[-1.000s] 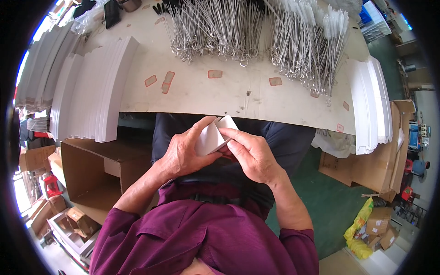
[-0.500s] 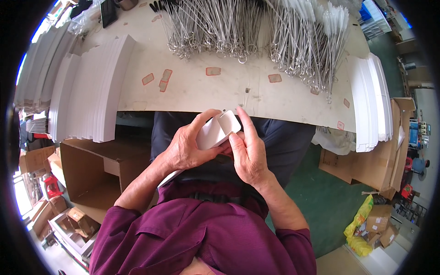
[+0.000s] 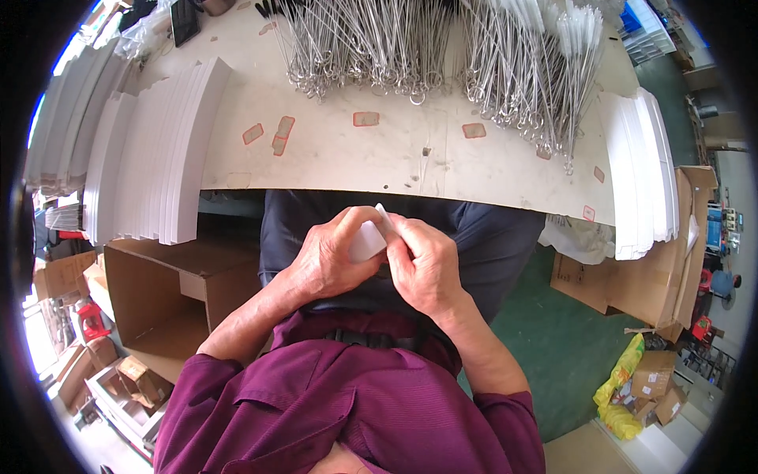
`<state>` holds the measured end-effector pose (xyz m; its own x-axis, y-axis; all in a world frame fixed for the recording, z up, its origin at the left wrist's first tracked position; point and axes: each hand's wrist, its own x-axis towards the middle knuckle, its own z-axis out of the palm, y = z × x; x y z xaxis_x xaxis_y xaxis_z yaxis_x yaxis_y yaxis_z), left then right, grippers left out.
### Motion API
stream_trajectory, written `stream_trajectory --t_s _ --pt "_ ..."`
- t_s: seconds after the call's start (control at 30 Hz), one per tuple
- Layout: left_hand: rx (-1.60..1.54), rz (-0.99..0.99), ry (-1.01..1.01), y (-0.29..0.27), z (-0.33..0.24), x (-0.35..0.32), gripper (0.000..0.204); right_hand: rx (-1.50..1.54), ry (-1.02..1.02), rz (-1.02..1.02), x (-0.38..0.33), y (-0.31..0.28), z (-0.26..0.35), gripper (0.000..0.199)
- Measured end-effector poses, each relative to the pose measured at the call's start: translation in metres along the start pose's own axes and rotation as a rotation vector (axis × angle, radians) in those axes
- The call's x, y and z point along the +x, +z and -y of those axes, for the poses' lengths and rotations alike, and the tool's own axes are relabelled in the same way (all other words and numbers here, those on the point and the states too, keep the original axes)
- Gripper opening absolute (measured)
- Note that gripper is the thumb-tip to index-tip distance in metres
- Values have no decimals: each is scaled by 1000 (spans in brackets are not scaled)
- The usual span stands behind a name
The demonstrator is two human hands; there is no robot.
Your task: The person is bundling industrial brushes and packing them into cardboard boxes.
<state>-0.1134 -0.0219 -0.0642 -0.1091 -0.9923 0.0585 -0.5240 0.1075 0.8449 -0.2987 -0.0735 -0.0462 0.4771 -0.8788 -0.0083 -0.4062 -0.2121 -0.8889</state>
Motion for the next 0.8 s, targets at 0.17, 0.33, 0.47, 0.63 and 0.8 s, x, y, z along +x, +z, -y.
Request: stream_trajectory --t_s 0.17,0.33,0.47,0.63,0.8 --pt "-30 -41 -80 4 -3 -5 64 -21 -167 -43 0 1 1 24" --pt "39 -23 -156 9 0 -7 68 168 105 14 1 4 -6 20" --pt "93 -70 -98 11 2 -8 66 289 149 3 3 15 -6 17" --pt "92 -106 -94 10 2 -8 65 427 179 -23 6 20 -11 15" --pt "79 -120 -103 10 -1 -6 60 466 230 -59 8 24 -12 16"
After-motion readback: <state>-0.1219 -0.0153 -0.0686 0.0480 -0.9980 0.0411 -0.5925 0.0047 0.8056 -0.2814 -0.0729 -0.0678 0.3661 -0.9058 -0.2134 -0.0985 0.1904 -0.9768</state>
